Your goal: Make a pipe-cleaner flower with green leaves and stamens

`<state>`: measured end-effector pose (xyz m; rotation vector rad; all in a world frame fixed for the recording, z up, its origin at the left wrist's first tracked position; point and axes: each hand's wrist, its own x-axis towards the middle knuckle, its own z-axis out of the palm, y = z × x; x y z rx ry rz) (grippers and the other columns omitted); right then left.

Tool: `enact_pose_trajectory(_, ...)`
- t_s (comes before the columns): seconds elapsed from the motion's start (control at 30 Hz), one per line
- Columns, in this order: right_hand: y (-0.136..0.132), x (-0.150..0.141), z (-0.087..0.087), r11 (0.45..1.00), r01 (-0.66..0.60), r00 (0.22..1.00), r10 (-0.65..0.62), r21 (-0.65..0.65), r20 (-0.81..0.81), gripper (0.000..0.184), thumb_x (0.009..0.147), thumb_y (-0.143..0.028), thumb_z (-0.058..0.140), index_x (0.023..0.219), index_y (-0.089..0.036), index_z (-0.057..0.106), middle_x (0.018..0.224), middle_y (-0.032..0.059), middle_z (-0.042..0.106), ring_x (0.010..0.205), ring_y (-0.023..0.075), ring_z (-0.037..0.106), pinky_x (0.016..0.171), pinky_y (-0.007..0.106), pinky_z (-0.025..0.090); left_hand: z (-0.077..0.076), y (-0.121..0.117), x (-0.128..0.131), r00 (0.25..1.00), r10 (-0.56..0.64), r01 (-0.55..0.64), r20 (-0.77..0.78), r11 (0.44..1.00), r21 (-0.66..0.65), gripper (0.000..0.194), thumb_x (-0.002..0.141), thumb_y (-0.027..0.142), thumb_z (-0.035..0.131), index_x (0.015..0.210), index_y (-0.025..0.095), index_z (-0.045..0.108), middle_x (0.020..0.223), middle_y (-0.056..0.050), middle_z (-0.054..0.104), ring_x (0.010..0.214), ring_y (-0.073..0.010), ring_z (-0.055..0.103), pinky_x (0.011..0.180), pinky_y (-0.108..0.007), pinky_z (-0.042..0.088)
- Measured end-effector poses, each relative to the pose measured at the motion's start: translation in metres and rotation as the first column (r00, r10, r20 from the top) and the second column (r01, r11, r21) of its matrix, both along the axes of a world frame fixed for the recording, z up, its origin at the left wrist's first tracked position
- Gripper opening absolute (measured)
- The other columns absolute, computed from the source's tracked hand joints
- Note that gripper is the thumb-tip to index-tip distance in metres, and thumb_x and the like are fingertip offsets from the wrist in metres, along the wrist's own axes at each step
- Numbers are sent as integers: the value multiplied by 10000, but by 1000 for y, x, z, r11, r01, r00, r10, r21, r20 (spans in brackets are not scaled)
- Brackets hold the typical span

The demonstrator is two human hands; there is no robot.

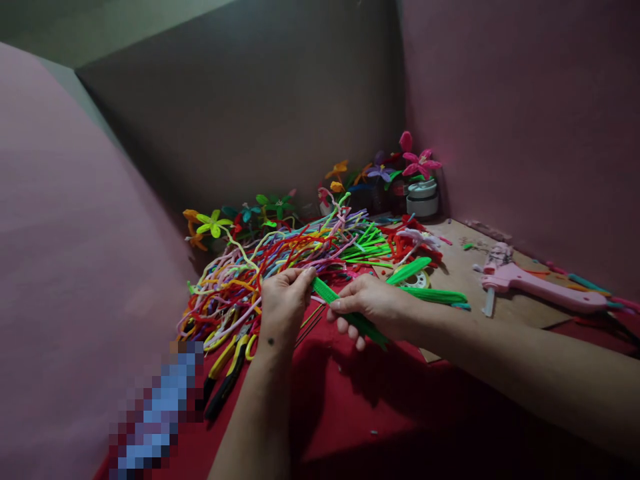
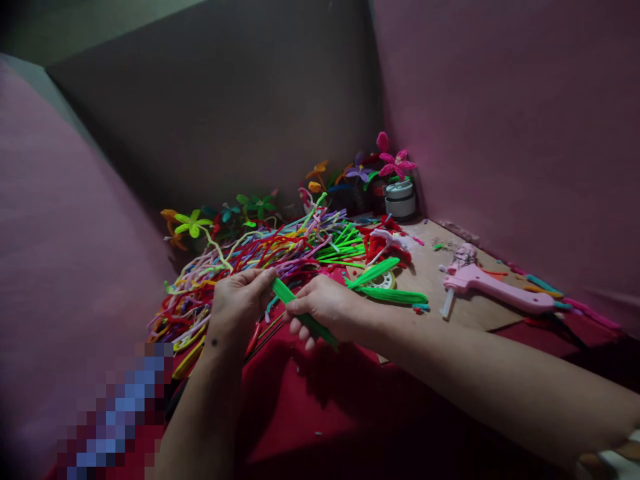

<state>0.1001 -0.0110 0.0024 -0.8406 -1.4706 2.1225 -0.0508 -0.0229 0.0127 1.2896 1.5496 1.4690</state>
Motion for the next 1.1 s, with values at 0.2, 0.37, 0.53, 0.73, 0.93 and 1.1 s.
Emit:
enact_pose_trajectory(0.2, 3, 2, 2, 1000, 14, 999, -14, -18, -31, 184, 819, -124, 432, 697, -83, 562, 471, 0, 532, 364, 82, 491, 330, 194, 442, 4, -2, 6, 887, -283, 356, 366, 922, -150, 230, 623, 274, 685, 585, 142, 500, 409, 85, 331, 338, -21, 269, 355, -162, 200)
enact_pose_trajectory(0.37, 5, 0, -2, 1000, 16, 996, -18, -26, -93, 181, 824, -142, 438, 710, -92, 568, 469, -15, 516, 352, 69, 473, 333, 183, 441, 1, -1, 8, 904, -239, 299, 355, 946, -124, 259, 614, 267, 686, 545, 132, 476, 381, 70, 368, 316, -21, 288, 331, -162, 179)
enact_pose_trajectory(0.53, 1, -4, -5, 999, 35, 996, -36, -4, -77, 212, 826, -136, 425, 669, -86, 557, 462, -11, 504, 341, 67, 458, 326, 188, 438, 2, 3, 1, 935, -96, 122, 341, 991, -54, 319, 596, 246, 702, 515, 150, 408, 384, 76, 367, 316, -20, 294, 320, -154, 178)
enact_pose_trajectory(0.73, 3, 0, 0, 998, 48, 995, -45, 29, -89, 218, 823, -121, 417, 663, -76, 558, 468, 12, 532, 352, 91, 494, 337, 215, 455, 3, 2, 2, 853, -271, 328, 446, 943, -55, 286, 625, 226, 688, 554, 142, 424, 414, 90, 331, 342, -10, 280, 345, -148, 181)
enact_pose_trajectory(0.93, 9, -1, -5, 1000, 30, 991, -29, 1, -130, 197, 825, -134, 420, 696, -84, 560, 483, 13, 551, 375, 100, 513, 357, 234, 480, -1, 1, 7, 893, -292, 355, 343, 925, -135, 251, 638, 249, 676, 548, 119, 481, 401, 62, 383, 338, -17, 302, 345, -160, 180)
enact_pose_trajectory(1.1, 7, -2, -6, 1000, 21, 994, -23, -22, -102, 210, 831, -141, 412, 687, -85, 553, 469, 15, 547, 366, 96, 509, 362, 223, 473, 1, 2, 2, 942, -154, 203, 298, 969, -140, 281, 586, 250, 707, 533, 138, 455, 391, 68, 390, 314, -22, 302, 317, -160, 178)
